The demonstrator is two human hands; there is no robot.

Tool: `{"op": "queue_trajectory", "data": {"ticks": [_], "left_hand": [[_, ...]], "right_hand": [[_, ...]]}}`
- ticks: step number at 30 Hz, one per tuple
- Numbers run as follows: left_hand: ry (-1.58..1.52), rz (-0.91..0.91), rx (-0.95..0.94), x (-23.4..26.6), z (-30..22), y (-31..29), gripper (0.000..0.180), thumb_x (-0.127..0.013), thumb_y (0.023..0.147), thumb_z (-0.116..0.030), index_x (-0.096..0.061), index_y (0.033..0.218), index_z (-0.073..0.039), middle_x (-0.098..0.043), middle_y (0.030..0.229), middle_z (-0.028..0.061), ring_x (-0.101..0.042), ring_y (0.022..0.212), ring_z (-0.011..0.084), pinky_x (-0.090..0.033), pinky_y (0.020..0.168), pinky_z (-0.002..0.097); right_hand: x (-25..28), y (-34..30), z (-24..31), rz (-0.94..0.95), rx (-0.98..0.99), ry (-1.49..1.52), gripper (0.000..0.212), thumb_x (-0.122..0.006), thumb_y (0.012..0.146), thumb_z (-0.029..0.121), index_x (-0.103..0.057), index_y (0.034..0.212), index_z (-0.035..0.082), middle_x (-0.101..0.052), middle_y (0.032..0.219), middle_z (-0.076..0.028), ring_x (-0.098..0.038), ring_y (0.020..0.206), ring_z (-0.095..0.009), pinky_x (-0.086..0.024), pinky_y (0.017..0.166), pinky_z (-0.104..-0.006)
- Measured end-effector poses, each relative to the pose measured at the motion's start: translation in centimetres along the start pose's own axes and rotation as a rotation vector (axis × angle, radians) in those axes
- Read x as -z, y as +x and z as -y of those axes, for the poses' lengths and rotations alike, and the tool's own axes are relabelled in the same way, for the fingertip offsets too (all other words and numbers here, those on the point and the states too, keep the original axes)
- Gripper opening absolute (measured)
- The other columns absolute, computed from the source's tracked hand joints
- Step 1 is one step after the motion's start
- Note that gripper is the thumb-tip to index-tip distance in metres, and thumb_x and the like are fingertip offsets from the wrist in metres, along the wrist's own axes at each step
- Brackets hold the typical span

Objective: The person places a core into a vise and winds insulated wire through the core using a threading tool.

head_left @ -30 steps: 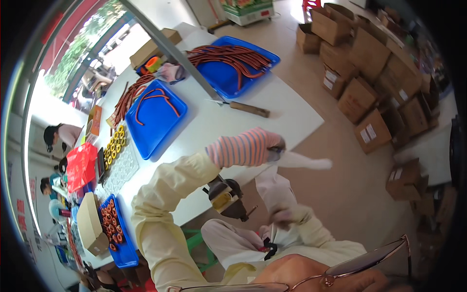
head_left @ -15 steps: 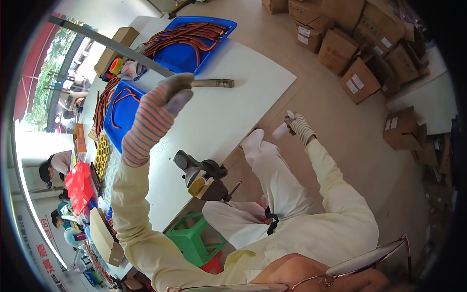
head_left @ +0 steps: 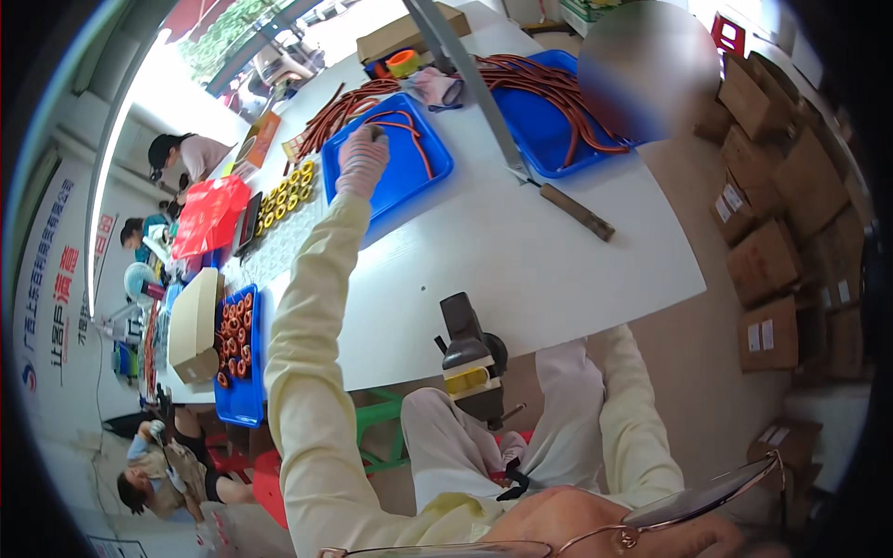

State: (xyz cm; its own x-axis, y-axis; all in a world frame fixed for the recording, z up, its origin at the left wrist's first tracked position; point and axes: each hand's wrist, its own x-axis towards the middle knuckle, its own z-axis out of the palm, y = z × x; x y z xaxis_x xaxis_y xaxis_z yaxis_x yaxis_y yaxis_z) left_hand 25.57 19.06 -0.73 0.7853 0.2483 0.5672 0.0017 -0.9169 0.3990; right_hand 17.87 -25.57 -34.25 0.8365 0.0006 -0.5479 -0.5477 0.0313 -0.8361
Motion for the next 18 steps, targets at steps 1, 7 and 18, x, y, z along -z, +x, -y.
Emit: {"op": "queue_trajectory", "data": {"ticks": [1,7,18], "left_hand": [[0.105,0.09,0.033,-0.9,-1.5,-0.1,0.016,-0.06,0.075,-0.02,-0.064,0.088,-0.011,-0.064,0.079,0.0137,-0.061,0.075,0.0298,-0.048,0.071,0.0344],[0.22,0.401,0.319,-3.8,-1.3,-0.9,0.038,-0.063,0.074,-0.037,-0.063,0.093,-0.005,-0.062,0.093,0.0195,-0.059,0.088,0.0346,-0.047,0.078,0.0377],[-1.321,0.404,1.012,-0.4,3.2,1.8,0.007,-0.06,0.067,0.001,-0.054,0.066,-0.001,-0.057,0.061,0.0133,-0.052,0.046,0.0205,-0.042,0.04,0.0263]], "right_hand": [[0.9,-0.4,-0.8,-0.002,-0.014,0.099,0.029,-0.055,0.081,0.011,-0.051,0.107,0.001,-0.06,0.076,-0.01,-0.057,0.056,-0.017,-0.049,0.048,-0.0295],[2.2,-5.3,-6.4,0.075,-0.098,0.323,0.03,-0.056,0.08,0.01,-0.051,0.108,-0.001,-0.06,0.077,-0.011,-0.058,0.058,-0.018,-0.05,0.051,-0.0298],[10.8,-10.7,-22.5,-0.134,-0.24,0.185,0.035,-0.052,0.08,0.008,-0.047,0.113,-0.004,-0.06,0.088,-0.015,-0.06,0.071,-0.022,-0.052,0.063,-0.0322]]}}
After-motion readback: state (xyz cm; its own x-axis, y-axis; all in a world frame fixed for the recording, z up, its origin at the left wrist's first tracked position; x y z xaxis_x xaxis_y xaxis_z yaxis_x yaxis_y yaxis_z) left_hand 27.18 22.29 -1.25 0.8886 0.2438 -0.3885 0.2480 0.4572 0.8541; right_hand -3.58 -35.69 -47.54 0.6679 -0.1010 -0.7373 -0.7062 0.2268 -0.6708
